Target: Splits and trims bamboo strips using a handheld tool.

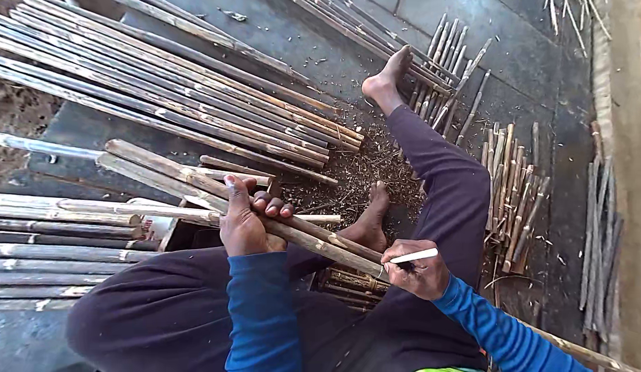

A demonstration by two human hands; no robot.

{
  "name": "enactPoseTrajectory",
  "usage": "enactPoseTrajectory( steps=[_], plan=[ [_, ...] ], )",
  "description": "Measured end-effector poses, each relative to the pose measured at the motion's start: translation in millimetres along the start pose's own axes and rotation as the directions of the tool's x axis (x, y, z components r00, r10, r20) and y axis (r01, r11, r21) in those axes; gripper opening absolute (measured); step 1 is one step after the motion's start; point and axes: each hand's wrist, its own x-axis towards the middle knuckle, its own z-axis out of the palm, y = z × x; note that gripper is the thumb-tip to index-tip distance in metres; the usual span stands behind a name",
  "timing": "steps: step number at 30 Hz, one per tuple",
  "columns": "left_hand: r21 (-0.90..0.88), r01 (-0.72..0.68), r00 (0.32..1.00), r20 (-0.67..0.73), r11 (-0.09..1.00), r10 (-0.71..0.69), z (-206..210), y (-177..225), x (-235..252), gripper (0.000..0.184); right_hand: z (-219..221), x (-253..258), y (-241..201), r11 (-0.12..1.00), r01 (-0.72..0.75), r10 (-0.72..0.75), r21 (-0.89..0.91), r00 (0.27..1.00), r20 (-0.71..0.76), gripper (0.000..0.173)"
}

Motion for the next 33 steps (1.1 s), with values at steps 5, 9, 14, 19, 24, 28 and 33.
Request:
enactPoseTrajectory(
  steps=[5,9,14,19,24,28,33],
  plan=[
    [-0.021,0.012,0.999,0.039,1.0,-0.011,-4,0,1,0.034,0,1,3,0.979,-0.177,0.179,0.101,0.984,-0.011,0.007],
    [-0.063,0.014,0.989,0.151,0.998,-0.004,-7,2,0,0.038,-6,19,4,0.588,-0.729,0.735,0.352,0.663,0.145,0.01],
    [-0.158,0.015,0.969,0.244,0.987,0.024,-10,1,4,0.042,-24,19,6,0.519,-0.627,0.748,0.581,0.662,0.046,0.022],
    [-0.105,-0.01,0.98,0.194,0.994,0.031,5,7,0,0.042,-65,-39,-16,0.926,-0.359,0.376,-0.112,0.883,0.281,0.065],
    [-0.084,-0.095,0.955,0.273,0.992,0.114,13,-7,-19,0.039,-50,-34,-16,0.962,-0.159,0.191,-0.223,0.973,0.129,0.048],
    [-0.11,0.083,0.939,0.341,0.99,-0.041,31,-52,-78,0.04,-9,13,-30,0.937,-0.098,0.139,-0.335,0.985,0.098,0.047],
    [-0.11,-0.008,0.919,0.391,0.994,0.05,21,-25,-62,0.053,-2,42,-49,0.99,-0.142,0.142,-0.012,0.99,0.01,0.042]
  ],
)
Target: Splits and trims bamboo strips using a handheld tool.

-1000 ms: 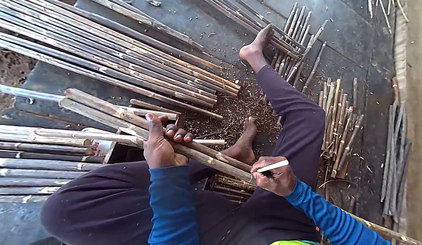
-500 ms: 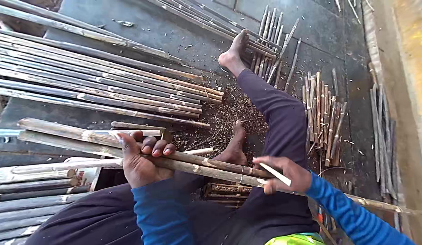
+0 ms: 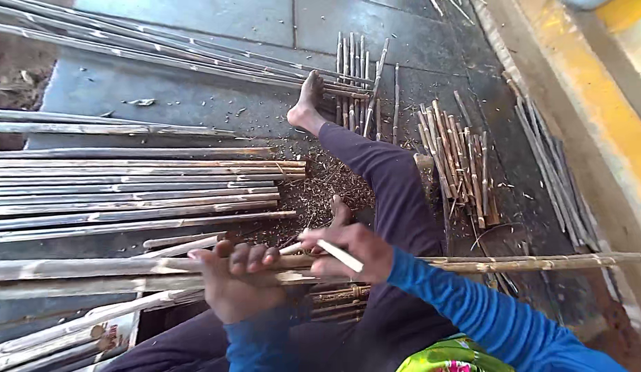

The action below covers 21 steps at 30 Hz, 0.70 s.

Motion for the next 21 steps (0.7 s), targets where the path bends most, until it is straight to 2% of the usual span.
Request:
enactPoseTrajectory(
  steps=[1,3,6,8,11,13,16,19,21],
  plan=[
    [-0.021,-0.02,1.0,-0.012,1.0,0.02,-4,12,6,0.054,-15,1,-6,0.994,0.03,-0.018,0.106,0.993,-0.114,0.036],
    [-0.051,-0.027,0.998,-0.054,0.998,0.024,-15,33,17,0.055,-57,-2,-16,0.982,0.003,0.054,0.19,0.955,-0.293,0.032],
    [-0.033,-0.007,0.992,-0.129,0.999,0.003,-30,53,29,0.052,-110,-21,1,0.992,-0.102,0.126,0.077,0.887,-0.445,0.032],
    [0.006,0.002,0.985,-0.172,1.0,-0.001,-35,55,34,0.046,-117,-31,19,0.991,-0.133,0.109,-0.015,0.865,-0.49,0.025],
    [0.047,-0.003,0.973,-0.23,0.999,0.014,-36,48,39,0.041,-76,-33,14,0.991,-0.113,0.072,-0.077,0.912,-0.405,0.017],
    [0.027,0.011,0.974,-0.228,1.0,-0.005,-39,46,41,0.04,-29,-30,10,0.997,-0.081,0.081,0.009,0.965,-0.251,0.014],
    [0.014,0.028,0.972,-0.234,1.0,-0.024,-41,43,44,0.04,19,-10,20,0.983,-0.109,0.124,0.145,0.987,-0.098,0.011],
    [0.0,0.034,0.965,-0.261,0.999,-0.033,-41,43,42,0.04,32,10,28,0.965,-0.128,0.149,0.231,0.986,-0.079,0.009],
    [-0.016,0.042,0.963,-0.264,0.999,-0.044,-41,41,42,0.041,34,14,33,0.981,-0.077,0.091,0.178,0.993,-0.072,0.008]
  ],
)
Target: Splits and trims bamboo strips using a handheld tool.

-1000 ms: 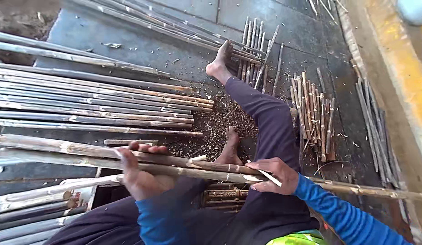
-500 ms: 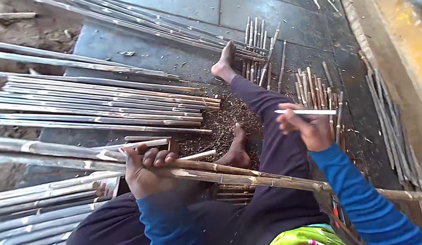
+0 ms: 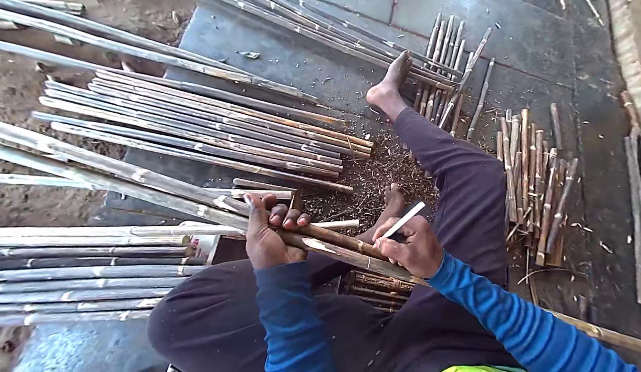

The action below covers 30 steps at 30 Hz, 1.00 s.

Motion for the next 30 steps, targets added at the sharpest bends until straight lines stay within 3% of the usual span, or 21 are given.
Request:
enactPoseTrajectory(
  steps=[5,7,9,12,13,14,15,16,18,20,22,24,25,28,30],
  plan=[
    [-0.025,0.025,0.999,-0.022,0.999,-0.025,0,-2,3,0.039,5,0,9,0.943,0.293,-0.276,-0.16,0.954,0.119,0.006],
    [-0.026,0.021,0.999,-0.034,0.999,-0.022,-2,-2,2,0.039,8,0,10,0.943,0.301,-0.283,-0.143,0.95,0.133,0.006],
    [-0.037,0.029,0.999,-0.029,0.999,-0.03,-3,-2,2,0.039,6,-1,14,0.982,0.173,-0.163,-0.072,0.979,0.122,0.006],
    [-0.049,0.022,0.999,0.028,0.999,-0.02,-2,-2,1,0.041,4,10,-1,0.962,-0.2,0.185,0.185,0.978,0.097,0.01],
    [-0.067,0.02,0.998,0.058,0.998,-0.016,-3,-1,1,0.042,11,21,-35,0.898,-0.375,0.365,0.228,0.927,0.086,0.012],
    [-0.087,0.019,0.996,0.094,0.996,-0.011,-4,-1,1,0.045,25,47,-103,0.653,-0.751,0.755,0.099,0.656,-0.011,0.019],
    [-0.098,0.018,0.992,0.127,0.995,-0.005,-5,-1,1,0.046,30,63,-131,0.503,-0.853,0.864,0.138,0.501,-0.049,0.021],
    [-0.112,0.014,0.988,0.154,0.994,0.004,-5,-1,2,0.047,28,66,-139,0.477,-0.847,0.877,0.236,0.477,-0.061,0.02],
    [-0.136,0.0,0.982,0.185,0.991,0.025,-4,-1,3,0.049,24,59,-143,0.584,-0.735,0.804,0.344,0.581,-0.123,0.023],
    [-0.146,-0.005,0.98,0.194,0.989,0.034,-2,0,3,0.051,17,50,-154,0.681,-0.715,0.732,0.157,0.663,-0.155,0.025],
    [-0.152,-0.001,0.985,0.171,0.988,0.027,1,0,5,0.049,-15,21,-132,0.741,-0.655,0.67,-0.144,0.736,0.098,0.033],
    [-0.111,-0.021,0.991,0.127,0.994,0.035,5,-1,5,0.045,-56,-31,-41,0.922,-0.269,0.357,-0.278,0.868,0.346,0.053],
    [-0.076,-0.046,0.993,0.104,0.996,0.054,7,-2,4,0.042,-64,-47,-8,0.959,-0.109,0.202,-0.263,0.912,0.358,0.054],
    [0.035,-0.104,0.988,0.115,0.994,0.099,14,-19,-12,0.034,-57,-46,4,0.947,0.067,0.03,-0.315,0.956,0.293,0.052],
    [0.02,-0.02,0.989,0.146,1.0,0.017,18,-42,-31,0.035,-38,-32,-5,0.903,0.101,0.001,-0.418,0.972,0.236,0.052]
  ],
)
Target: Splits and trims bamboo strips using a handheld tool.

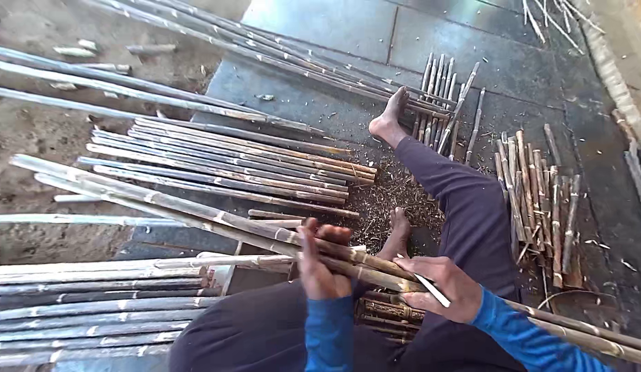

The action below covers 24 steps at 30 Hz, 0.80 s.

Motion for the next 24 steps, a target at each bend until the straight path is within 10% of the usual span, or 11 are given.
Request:
enactPoseTrajectory(
  steps=[3,11,17,24],
  plan=[
    [-0.105,0.074,0.997,-0.023,0.992,-0.077,4,-13,-4,0.033,13,29,-16,0.997,-0.036,0.037,-0.071,0.999,0.01,0.053],
    [-0.005,0.027,0.981,-0.192,1.0,-0.027,-22,36,28,0.031,-13,39,-8,0.826,-0.024,0.148,0.563,0.973,-0.176,0.028],
    [-0.001,0.028,0.982,-0.189,1.0,-0.027,-21,36,34,0.029,18,42,-11,0.817,-0.167,0.227,0.552,0.973,-0.043,0.012],
    [-0.035,0.044,0.978,-0.201,0.998,-0.05,-25,36,34,0.028,41,54,-7,0.953,0.041,0.004,0.302,0.989,-0.147,0.009]
  ],
)
